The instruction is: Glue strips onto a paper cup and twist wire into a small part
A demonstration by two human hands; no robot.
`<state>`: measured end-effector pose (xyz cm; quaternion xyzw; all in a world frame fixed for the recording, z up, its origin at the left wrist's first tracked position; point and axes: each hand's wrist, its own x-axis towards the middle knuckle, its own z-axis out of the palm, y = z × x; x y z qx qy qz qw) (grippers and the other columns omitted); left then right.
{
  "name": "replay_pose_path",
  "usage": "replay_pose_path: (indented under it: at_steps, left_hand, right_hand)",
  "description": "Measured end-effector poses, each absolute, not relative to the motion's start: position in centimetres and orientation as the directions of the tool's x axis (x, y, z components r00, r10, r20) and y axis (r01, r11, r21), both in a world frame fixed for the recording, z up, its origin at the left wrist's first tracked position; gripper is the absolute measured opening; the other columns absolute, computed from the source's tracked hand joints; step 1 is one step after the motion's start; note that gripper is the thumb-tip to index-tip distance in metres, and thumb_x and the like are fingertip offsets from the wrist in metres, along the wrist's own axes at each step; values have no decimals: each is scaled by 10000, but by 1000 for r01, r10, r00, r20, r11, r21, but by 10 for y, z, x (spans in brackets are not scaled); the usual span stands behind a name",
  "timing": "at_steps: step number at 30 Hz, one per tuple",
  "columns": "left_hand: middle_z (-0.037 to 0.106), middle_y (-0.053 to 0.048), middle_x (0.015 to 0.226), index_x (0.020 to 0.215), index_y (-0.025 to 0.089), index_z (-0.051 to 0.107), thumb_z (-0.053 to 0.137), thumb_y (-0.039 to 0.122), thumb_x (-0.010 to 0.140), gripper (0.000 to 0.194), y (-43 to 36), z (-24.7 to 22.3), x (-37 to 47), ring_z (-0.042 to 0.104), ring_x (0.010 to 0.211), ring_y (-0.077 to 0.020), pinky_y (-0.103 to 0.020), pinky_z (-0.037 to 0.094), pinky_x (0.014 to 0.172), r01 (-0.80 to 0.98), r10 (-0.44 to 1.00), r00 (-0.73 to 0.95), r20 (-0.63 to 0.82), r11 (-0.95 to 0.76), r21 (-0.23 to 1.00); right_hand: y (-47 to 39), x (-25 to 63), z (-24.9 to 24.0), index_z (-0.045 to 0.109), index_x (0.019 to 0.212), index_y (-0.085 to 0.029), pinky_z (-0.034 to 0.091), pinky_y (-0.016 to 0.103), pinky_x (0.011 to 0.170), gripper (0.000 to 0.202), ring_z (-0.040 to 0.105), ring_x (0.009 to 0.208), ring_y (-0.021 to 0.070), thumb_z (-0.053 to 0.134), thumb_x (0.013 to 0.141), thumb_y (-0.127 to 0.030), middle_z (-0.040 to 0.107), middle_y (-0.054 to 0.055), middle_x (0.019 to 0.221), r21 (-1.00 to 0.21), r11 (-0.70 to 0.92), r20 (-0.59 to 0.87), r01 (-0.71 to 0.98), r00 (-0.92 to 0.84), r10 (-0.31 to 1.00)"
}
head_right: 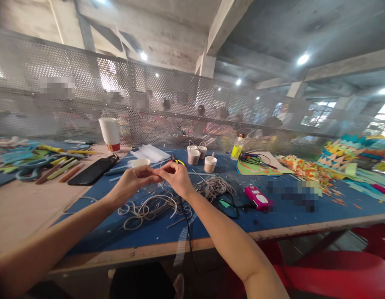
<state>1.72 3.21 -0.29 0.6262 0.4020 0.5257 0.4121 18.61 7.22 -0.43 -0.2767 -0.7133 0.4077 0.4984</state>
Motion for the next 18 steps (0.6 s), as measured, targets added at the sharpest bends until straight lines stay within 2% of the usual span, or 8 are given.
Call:
replay_pose_path:
  at_steps: [3,9,15,18]
  left_hand:
    - [755,-45,751,784,155,677,786,263,710,170,32,-4,17,709,744,-188,-285,527,733,127,929,74,361,-368,921]
    - [762,-77,807,840,140,694,692,337,815,199,32,-4,15,713,807,-198,-300,526,785,104,917,153,368,-385,917]
    - [759,-54,772,806,158,661,779,277,714,191,33,-7,17,713,751,-194,-297,530,730,114,931,70,359,-365,924]
    - [760,-73,762,792,151,648,747,303,760,185,32,-5,16,712,747,-196,-308,524,740,96,927,120,355,-367,925]
  right_hand:
    - [71,185,-4,683,776,-182,493,260,644,264,595,658,126,728,745,-441,677,16,728,-861,508,480,-16,-354,802]
    - [71,184,-2,670,744,-182,496,253,641,250,596,645,125,728,745,-425,667,8,701,-862,505,489,-45,-334,806]
    - [72,184,-5,682,755,-188,504,261,638,270,615,658,137,726,744,-453,689,18,729,-850,527,498,0,-324,804]
    - [72,184,-6,689,768,-189,506,269,668,255,627,692,144,723,754,-442,699,23,751,-837,547,516,-1,-336,788]
